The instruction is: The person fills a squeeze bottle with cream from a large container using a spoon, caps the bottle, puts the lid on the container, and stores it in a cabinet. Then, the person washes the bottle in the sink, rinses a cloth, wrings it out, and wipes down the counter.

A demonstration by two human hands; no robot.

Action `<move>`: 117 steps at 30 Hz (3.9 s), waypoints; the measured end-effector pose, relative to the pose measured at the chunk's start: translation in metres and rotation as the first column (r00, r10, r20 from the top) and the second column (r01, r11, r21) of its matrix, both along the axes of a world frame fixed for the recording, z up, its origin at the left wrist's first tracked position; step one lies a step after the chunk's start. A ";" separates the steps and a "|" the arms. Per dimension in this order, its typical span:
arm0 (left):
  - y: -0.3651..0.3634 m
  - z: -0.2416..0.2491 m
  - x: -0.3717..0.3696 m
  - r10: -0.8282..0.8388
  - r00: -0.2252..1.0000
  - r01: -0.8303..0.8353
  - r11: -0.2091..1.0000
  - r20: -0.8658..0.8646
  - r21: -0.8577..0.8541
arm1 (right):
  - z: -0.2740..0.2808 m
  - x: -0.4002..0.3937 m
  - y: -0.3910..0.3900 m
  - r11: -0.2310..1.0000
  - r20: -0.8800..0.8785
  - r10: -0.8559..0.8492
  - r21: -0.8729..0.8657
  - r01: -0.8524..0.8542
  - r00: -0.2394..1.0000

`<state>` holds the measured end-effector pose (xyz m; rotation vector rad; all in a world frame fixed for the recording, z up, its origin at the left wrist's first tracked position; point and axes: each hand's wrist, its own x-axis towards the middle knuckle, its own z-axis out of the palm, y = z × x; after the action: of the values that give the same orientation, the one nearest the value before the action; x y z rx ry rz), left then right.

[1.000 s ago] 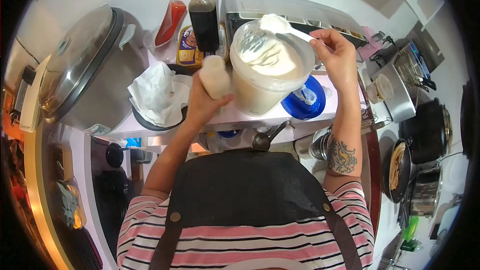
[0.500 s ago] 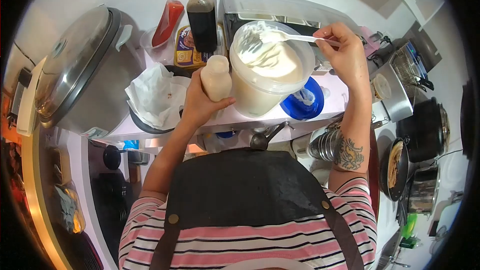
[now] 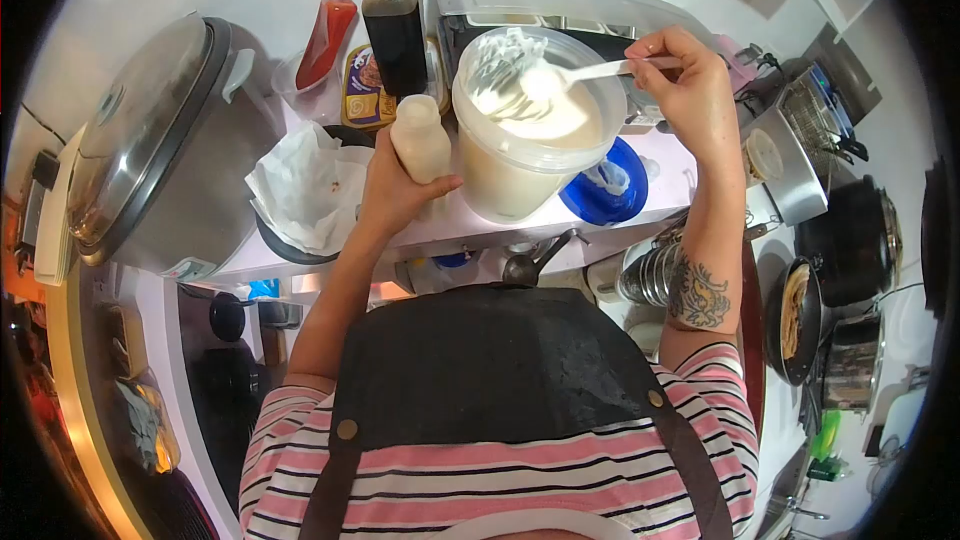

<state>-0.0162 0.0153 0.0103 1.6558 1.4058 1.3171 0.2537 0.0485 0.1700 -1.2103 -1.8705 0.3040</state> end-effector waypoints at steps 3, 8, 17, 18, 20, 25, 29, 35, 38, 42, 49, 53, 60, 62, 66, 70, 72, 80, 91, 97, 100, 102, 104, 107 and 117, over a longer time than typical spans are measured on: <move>0.001 -0.006 -0.002 -0.033 0.998 0.032 0.999 0.048 0.020 | -0.001 0.004 -0.002 0.999 0.017 -0.002 0.050 0.001 1.000; 0.002 -0.016 -0.005 -0.013 0.998 0.005 0.989 0.055 0.145 | -0.004 0.004 -0.003 0.998 -0.071 0.015 0.067 -0.011 0.997; -0.006 -0.008 0.001 -0.061 0.995 0.062 0.998 0.074 -0.019 | -0.006 -0.003 -0.001 0.985 -0.332 0.101 0.165 -0.048 0.938; -0.004 -0.008 0.002 -0.074 0.995 0.074 0.997 0.067 0.005 | -0.007 -0.005 -0.001 0.982 -0.338 0.102 0.185 -0.041 0.936; 0.000 -0.013 0.001 -0.103 0.993 0.103 0.995 0.063 -0.006 | -0.005 -0.007 -0.006 0.980 -0.334 0.083 0.199 -0.016 0.939; 0.002 -0.015 -0.003 -0.167 0.974 0.174 0.984 0.152 -0.035 | -0.004 -0.008 -0.010 0.959 -0.379 0.141 0.283 -0.030 0.915; 0.004 -0.016 -0.001 -0.182 0.973 0.187 0.982 0.145 -0.024 | -0.021 -0.014 -0.008 0.990 -0.397 0.141 0.071 -0.123 0.907; 0.003 -0.015 -0.002 -0.202 0.973 0.204 0.979 0.109 -0.008 | -0.058 -0.008 -0.013 0.982 -0.616 0.182 0.072 -0.175 0.766; 0.001 -0.011 0.001 -0.198 0.970 0.203 0.979 0.144 -0.024 | -0.072 -0.002 -0.020 0.974 -0.722 0.202 0.076 -0.214 0.662; 0.003 -0.007 0.002 -0.198 0.965 0.210 0.976 0.170 -0.057 | -0.075 0.005 -0.025 0.973 -0.772 0.214 0.115 -0.199 0.599; 0.001 -0.009 0.006 -0.197 0.973 0.204 0.978 0.116 -0.044 | -0.085 0.005 -0.029 0.972 -0.859 0.200 0.113 -0.206 0.472; 0.003 -0.009 0.005 -0.220 0.962 0.231 0.971 0.163 -0.056 | -0.094 0.016 -0.029 0.982 -0.780 0.162 0.069 -0.174 0.604; 0.006 -0.017 0.004 -0.222 0.969 0.224 0.975 0.109 -0.008 | -0.058 0.023 -0.037 0.958 0.133 -0.091 0.282 0.051 0.987; 0.006 -0.015 0.005 -0.211 0.973 0.212 0.977 0.096 -0.001 | -0.046 0.020 -0.039 0.938 0.102 -0.090 0.343 0.050 0.991; 0.002 -0.012 0.005 -0.229 0.961 0.236 0.971 0.156 -0.030 | -0.053 0.019 -0.036 0.923 0.177 -0.115 0.383 0.039 0.978; 0.003 -0.014 0.005 -0.234 0.959 0.236 0.972 0.162 0.002 | -0.049 0.020 -0.039 0.951 0.179 -0.106 0.304 0.047 0.978; 0.002 -0.013 0.005 -0.225 0.963 0.229 0.973 0.146 -0.008 | -0.050 0.019 -0.040 0.954 0.161 -0.099 0.297 0.047 0.982; 0.000 -0.011 0.006 -0.206 0.971 0.209 0.978 0.118 -0.011 | -0.028 0.016 -0.031 0.990 0.056 -0.064 0.127 0.056 0.996; 0.002 -0.017 0.006 -0.233 0.957 0.232 0.972 0.172 0.024 | -0.007 -0.053 0.041 0.977 0.429 0.094 0.133 -0.166 0.898; -0.001 -0.010 0.005 -0.215 0.969 0.221 0.974 0.123 -0.040 | -0.016 -0.059 0.049 0.979 0.547 0.165 0.008 -0.202 0.821; -0.002 -0.009 0.006 -0.200 0.974 0.203 0.979 0.105 -0.024 | -0.003 -0.053 0.040 0.977 0.528 0.135 0.071 -0.202 0.838; -0.002 -0.010 0.006 -0.208 0.969 0.212 0.977 0.131 -0.011 | 0.013 -0.041 0.025 0.975 0.315 0.092 0.162 -0.149 0.945; -0.001 -0.009 0.007 -0.223 0.961 0.225 0.974 0.161 0.003 | 0.016 -0.024 0.010 0.965 0.178 0.091 0.226 -0.131 0.980; -0.001 -0.009 0.007 -0.223 0.959 0.231 0.973 0.173 -0.027 | -0.005 0.004 -0.008 0.940 -0.006 0.093 0.329 -0.086 0.996; 0.007 -0.018 0.002 -0.248 0.960 0.247 0.969 0.129 0.022 | -0.085 0.014 -0.037 0.982 -0.238 -0.095 0.137 0.131 0.966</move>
<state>-0.0138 0.0227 -0.0080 1.6557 1.0808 1.2602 0.2682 0.0115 0.0854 -1.1228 -1.5882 0.2250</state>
